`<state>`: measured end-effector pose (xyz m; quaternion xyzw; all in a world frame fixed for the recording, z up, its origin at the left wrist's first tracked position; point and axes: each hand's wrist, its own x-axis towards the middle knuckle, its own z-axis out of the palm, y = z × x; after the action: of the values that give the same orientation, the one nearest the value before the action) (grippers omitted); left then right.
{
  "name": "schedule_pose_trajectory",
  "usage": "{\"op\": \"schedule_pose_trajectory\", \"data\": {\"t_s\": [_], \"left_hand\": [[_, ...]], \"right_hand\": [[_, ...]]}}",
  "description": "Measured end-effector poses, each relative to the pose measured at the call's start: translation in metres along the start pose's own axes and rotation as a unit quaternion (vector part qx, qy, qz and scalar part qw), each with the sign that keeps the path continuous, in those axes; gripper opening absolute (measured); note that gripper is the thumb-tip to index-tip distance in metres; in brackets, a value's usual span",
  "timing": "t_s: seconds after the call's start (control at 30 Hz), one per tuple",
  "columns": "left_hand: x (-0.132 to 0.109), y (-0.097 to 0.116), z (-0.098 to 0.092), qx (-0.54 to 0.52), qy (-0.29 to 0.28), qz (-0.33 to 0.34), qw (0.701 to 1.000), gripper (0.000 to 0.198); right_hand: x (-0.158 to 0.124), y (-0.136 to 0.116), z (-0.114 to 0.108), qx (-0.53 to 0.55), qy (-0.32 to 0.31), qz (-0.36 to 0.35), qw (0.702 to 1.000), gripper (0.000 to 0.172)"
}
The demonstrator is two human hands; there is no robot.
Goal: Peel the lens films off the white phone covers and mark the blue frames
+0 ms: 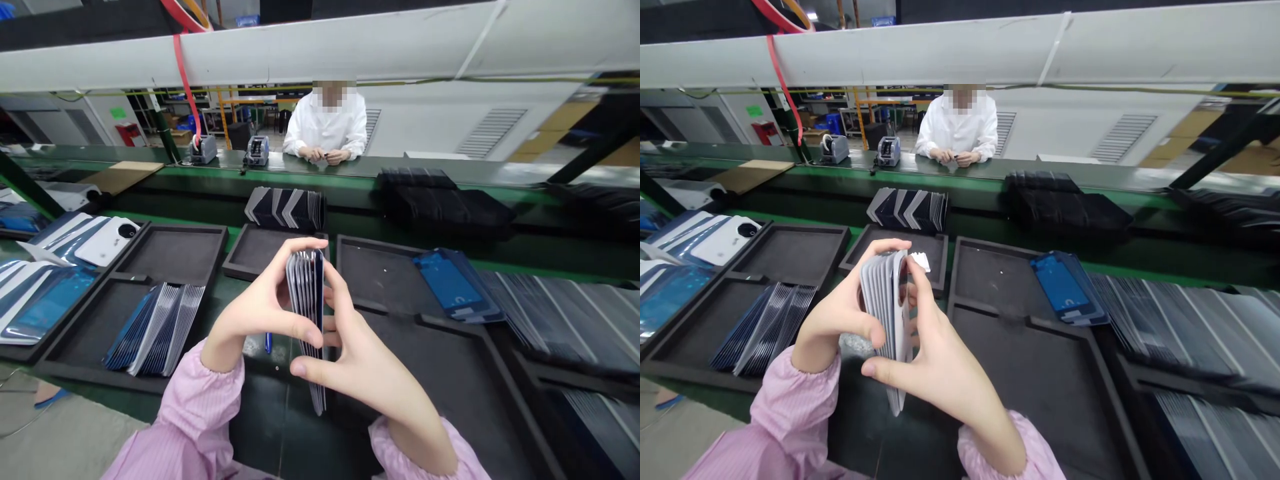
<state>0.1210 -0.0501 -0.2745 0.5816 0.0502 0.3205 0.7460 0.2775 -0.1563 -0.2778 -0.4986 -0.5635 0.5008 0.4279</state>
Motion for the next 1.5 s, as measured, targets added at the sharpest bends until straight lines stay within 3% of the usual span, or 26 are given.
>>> {"op": "schedule_pose_trajectory", "data": {"t_s": [0.1, 0.3, 0.6, 1.3, 1.5], "left_hand": [[0.000, 0.003, 0.000, -0.010, -0.014, -0.002, 1.000, 0.106], [-0.003, 0.005, 0.000, 0.000, 0.002, -0.017, 1.000, 0.106], [-0.008, 0.012, 0.005, 0.119, 0.079, -0.065, 0.988, 0.087], [-0.008, 0.011, 0.002, 0.142, 0.036, -0.041, 0.988, 0.084], [-0.007, 0.010, 0.003, 0.124, 0.029, -0.013, 0.992, 0.074]], "right_hand": [[-0.001, -0.001, 0.001, -0.007, 0.003, -0.004, 1.000, 0.138], [0.000, 0.003, -0.001, 0.003, -0.012, -0.003, 1.000, 0.137], [0.011, 0.012, -0.002, 0.101, -0.059, 0.022, 0.993, 0.139], [0.009, 0.011, 0.002, 0.066, -0.048, -0.019, 0.996, 0.136], [0.007, 0.010, 0.006, 0.020, -0.036, -0.029, 0.999, 0.131]]}}
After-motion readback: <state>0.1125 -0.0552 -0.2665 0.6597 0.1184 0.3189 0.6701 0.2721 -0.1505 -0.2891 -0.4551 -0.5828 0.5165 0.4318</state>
